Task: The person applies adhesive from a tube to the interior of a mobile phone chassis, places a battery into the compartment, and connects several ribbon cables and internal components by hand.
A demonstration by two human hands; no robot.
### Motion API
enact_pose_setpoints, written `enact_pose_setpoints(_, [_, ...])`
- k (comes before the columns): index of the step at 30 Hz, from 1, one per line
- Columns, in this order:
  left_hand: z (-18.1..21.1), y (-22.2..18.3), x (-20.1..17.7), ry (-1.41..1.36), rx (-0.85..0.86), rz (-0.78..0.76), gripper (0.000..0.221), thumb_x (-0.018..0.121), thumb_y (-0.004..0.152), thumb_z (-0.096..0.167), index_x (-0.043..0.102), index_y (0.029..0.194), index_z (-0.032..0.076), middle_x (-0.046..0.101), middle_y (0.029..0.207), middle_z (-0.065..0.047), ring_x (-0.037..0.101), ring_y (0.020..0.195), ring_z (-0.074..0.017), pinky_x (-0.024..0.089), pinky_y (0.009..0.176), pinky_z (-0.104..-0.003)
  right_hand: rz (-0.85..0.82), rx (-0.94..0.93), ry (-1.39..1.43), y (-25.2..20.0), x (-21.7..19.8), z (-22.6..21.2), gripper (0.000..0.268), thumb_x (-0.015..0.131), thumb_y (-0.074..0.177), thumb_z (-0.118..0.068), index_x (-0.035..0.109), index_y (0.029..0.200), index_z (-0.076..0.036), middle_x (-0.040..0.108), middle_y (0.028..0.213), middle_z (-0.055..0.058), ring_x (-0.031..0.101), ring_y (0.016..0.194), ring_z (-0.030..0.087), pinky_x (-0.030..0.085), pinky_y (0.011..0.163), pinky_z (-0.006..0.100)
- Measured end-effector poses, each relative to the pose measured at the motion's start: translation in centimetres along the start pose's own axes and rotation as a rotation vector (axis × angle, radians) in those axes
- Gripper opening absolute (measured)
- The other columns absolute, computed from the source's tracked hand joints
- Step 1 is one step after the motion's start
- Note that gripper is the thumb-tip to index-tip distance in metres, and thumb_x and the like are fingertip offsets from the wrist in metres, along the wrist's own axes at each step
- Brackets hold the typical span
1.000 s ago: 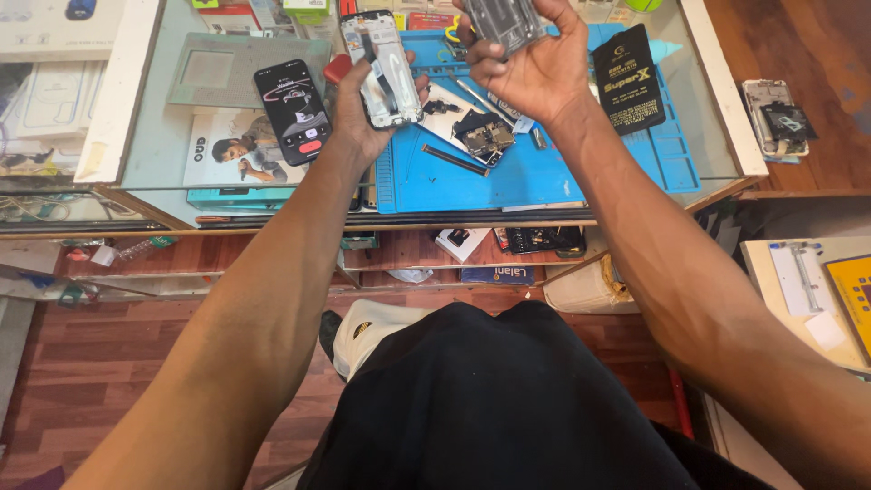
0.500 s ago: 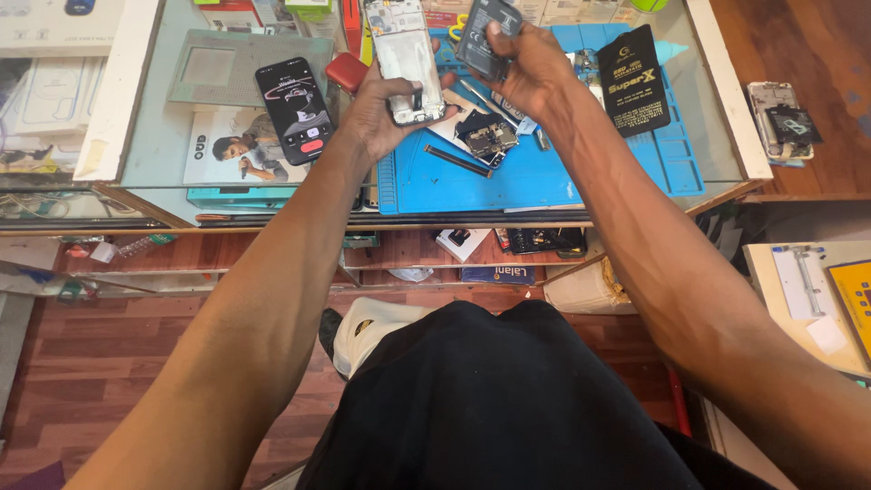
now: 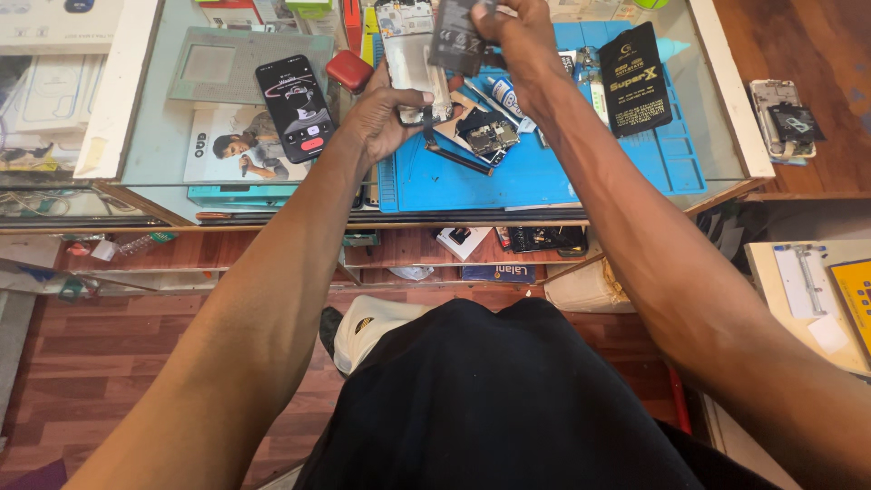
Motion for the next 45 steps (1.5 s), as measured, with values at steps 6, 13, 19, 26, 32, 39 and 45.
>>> enact_pose_setpoints(6, [0.3, 0.3, 0.1, 0.051, -0.020, -0.065, 0.084, 0.068, 0.079, -0.018, 0.031, 0.148, 0.013, 0.060, 0.137, -0.023, 0.063, 0.130, -0.0410, 0.059, 0.108, -0.063, -0.189, -0.147, -0.040, 0.1, 2.3, -0.4, 0.033, 0.073, 0.100, -0.001, 0.057, 0.130, -0.001, 0.079, 0.106, 0.013, 0.080, 0.094, 0.020, 0.067, 0.083, 0.034])
enact_pose_setpoints(13, [0.8, 0.4, 0.6, 0.040, -0.026, -0.117, 0.085, 0.067, 0.078, -0.017, 0.030, 0.148, 0.015, 0.059, 0.137, -0.021, 0.063, 0.130, -0.0422, 0.059, 0.108, -0.064, -0.218, -0.119, -0.053, 0.2, 3.1, 0.1, 0.037, 0.075, 0.097, 0.001, 0.057, 0.129, 0.000, 0.079, 0.099, 0.014, 0.077, 0.082, 0.017, 0.062, 0.064, 0.029])
enact_pose_setpoints(19, [0.9, 0.5, 0.7, 0.043, -0.040, -0.140, 0.082, 0.066, 0.080, -0.017, 0.031, 0.148, 0.013, 0.058, 0.137, -0.022, 0.062, 0.131, -0.0427, 0.057, 0.107, -0.064, -0.237, -0.114, -0.056, 0.4, 2.7, 0.5, 0.039, 0.077, 0.097, 0.000, 0.058, 0.131, 0.000, 0.079, 0.099, 0.013, 0.077, 0.082, 0.016, 0.063, 0.067, 0.027])
enact_pose_setpoints(26, [0.5, 0.8, 0.7, 0.021, -0.061, -0.109, 0.084, 0.064, 0.081, -0.017, 0.029, 0.150, 0.014, 0.058, 0.137, -0.024, 0.063, 0.129, -0.0440, 0.059, 0.105, -0.065, -0.277, -0.142, -0.118, -0.1, 2.5, 0.2, 0.041, 0.079, 0.095, -0.003, 0.058, 0.131, -0.002, 0.077, 0.095, 0.010, 0.075, 0.086, 0.015, 0.063, 0.064, 0.027])
enact_pose_setpoints(32, [0.3, 1.0, 0.4, -0.018, -0.056, -0.121, 0.082, 0.060, 0.083, -0.016, 0.028, 0.152, 0.014, 0.055, 0.141, -0.024, 0.062, 0.129, -0.0459, 0.059, 0.103, -0.064, -0.201, -0.389, -0.335, -0.7, 2.5, -0.8, 0.040, 0.089, 0.088, -0.002, 0.068, 0.123, -0.004, 0.061, 0.102, 0.007, 0.067, 0.090, 0.013, 0.066, 0.063, 0.029])
enact_pose_setpoints(39, [0.3, 1.6, -0.1, -0.034, -0.039, -0.129, 0.055, 0.059, 0.102, 0.009, 0.034, 0.151, 0.010, 0.055, 0.140, -0.022, 0.061, 0.130, -0.0446, 0.059, 0.104, -0.067, -0.149, -0.407, -0.427, -0.3, 2.0, -0.1, 0.042, 0.092, 0.084, -0.008, 0.074, 0.122, -0.009, 0.054, 0.108, 0.006, 0.068, 0.087, 0.015, 0.065, 0.064, 0.028])
enact_pose_setpoints(45, [0.0, 1.9, -0.6, -0.072, -0.040, -0.174, 0.050, 0.047, 0.106, 0.024, 0.034, 0.152, 0.008, 0.057, 0.143, -0.025, 0.061, 0.131, -0.0482, 0.058, 0.106, -0.068, -0.143, -0.445, -0.497, 0.0, 1.7, 0.1, 0.045, 0.095, 0.081, -0.009, 0.076, 0.121, -0.006, 0.059, 0.104, 0.008, 0.071, 0.086, 0.015, 0.066, 0.062, 0.028])
Point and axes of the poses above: each hand's wrist, its own y-axis towards the middle knuckle, its own x-axis out of the palm, z = x × y, the point moved 3 cm from there along y, towards the middle knuckle
